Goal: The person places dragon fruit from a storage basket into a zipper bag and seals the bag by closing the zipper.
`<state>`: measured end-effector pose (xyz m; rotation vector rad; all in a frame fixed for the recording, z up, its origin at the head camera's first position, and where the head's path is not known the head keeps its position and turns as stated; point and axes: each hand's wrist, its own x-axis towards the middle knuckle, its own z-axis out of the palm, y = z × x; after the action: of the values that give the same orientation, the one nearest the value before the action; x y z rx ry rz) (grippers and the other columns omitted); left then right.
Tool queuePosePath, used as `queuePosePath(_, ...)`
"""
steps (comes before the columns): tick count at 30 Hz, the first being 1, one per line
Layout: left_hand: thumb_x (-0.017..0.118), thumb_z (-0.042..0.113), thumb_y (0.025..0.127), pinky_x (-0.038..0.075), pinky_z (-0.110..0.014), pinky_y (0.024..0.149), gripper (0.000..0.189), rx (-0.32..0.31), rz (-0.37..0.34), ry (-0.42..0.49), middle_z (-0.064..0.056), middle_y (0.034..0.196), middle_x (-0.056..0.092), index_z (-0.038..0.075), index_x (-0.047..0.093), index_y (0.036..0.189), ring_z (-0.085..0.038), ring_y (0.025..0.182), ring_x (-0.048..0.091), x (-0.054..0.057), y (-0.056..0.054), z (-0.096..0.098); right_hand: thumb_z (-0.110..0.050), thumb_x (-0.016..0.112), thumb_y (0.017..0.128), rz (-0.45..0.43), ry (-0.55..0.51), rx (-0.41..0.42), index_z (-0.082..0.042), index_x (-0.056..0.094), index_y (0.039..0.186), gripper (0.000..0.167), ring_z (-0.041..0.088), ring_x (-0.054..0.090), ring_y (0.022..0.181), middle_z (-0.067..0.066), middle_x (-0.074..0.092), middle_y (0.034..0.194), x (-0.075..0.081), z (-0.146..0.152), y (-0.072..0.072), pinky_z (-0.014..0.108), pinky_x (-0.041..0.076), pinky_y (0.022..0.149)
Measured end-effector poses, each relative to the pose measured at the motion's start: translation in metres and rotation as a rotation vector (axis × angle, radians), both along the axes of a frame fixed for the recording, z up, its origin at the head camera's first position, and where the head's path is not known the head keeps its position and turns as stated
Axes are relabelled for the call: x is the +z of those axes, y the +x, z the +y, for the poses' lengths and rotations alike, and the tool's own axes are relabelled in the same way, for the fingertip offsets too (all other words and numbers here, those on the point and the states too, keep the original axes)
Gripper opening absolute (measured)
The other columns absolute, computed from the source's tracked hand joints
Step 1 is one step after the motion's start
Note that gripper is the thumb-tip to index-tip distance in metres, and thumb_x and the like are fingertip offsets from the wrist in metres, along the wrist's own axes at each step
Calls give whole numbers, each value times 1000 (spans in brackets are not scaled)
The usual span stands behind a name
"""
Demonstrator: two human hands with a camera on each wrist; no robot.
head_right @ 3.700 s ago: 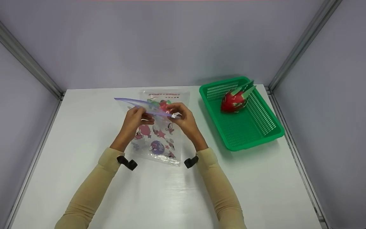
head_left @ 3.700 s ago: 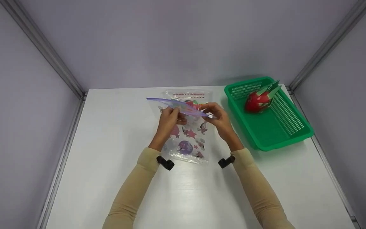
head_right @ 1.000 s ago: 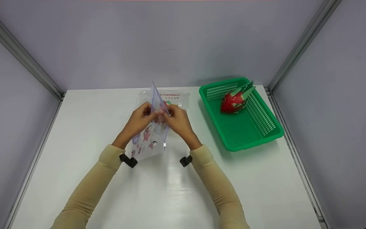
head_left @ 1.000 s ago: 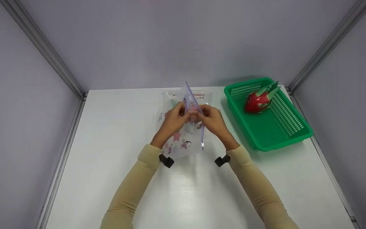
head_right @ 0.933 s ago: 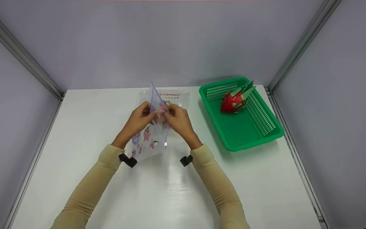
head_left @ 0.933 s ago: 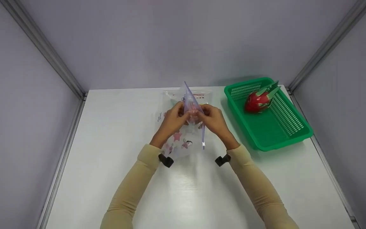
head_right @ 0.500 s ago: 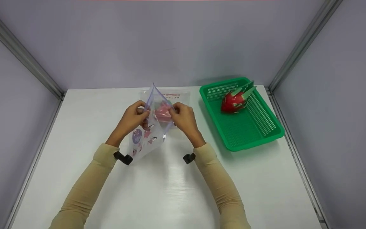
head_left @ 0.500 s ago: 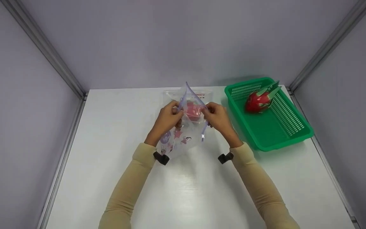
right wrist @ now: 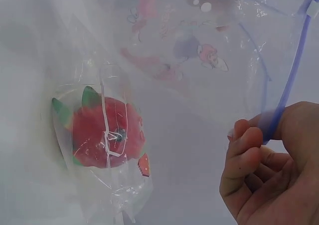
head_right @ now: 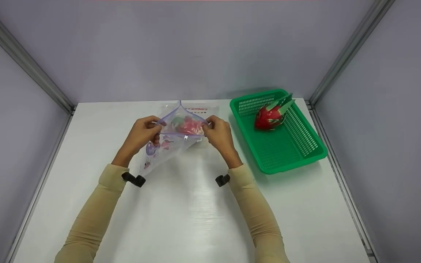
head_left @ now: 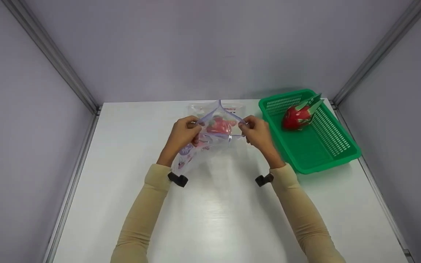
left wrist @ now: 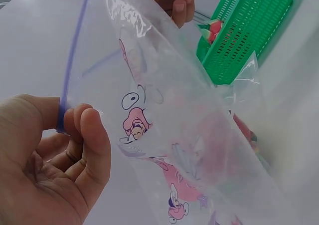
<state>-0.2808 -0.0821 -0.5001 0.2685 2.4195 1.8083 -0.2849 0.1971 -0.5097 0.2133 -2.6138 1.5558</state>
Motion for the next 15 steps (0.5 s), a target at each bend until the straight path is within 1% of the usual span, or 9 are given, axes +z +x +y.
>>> queuePosePath(4, 60, 10, 102, 60, -27, 54, 26, 19, -10, 9, -2, 68, 61, 3, 73, 124, -13, 54, 60, 1, -1, -7, -15, 66, 104, -5, 5, -25, 1, 73, 106, 18, 8, 54, 51, 18, 70, 80, 1, 4, -1, 19, 48, 46)
queuePosePath(9, 60, 10, 103, 60, -27, 55, 26, 33, -21, 33, -2, 65, 61, 2, 73, 124, -13, 53, 59, 3, -2, -15, -14, 67, 103, -23, 1, -47, 2, 74, 104, 18, 6, 54, 50, 20, 70, 79, 1, 10, -3, 18, 48, 46)
queuePosePath(15, 61, 7, 100, 59, -27, 54, 23, 38, 2, 52, -2, 62, 58, 4, 71, 121, -13, 50, 58, 3, -2, -25, -15, 67, 103, -49, 27, -55, 1, 75, 105, 17, 9, 54, 51, 17, 71, 80, 1, 16, -3, 19, 49, 48)
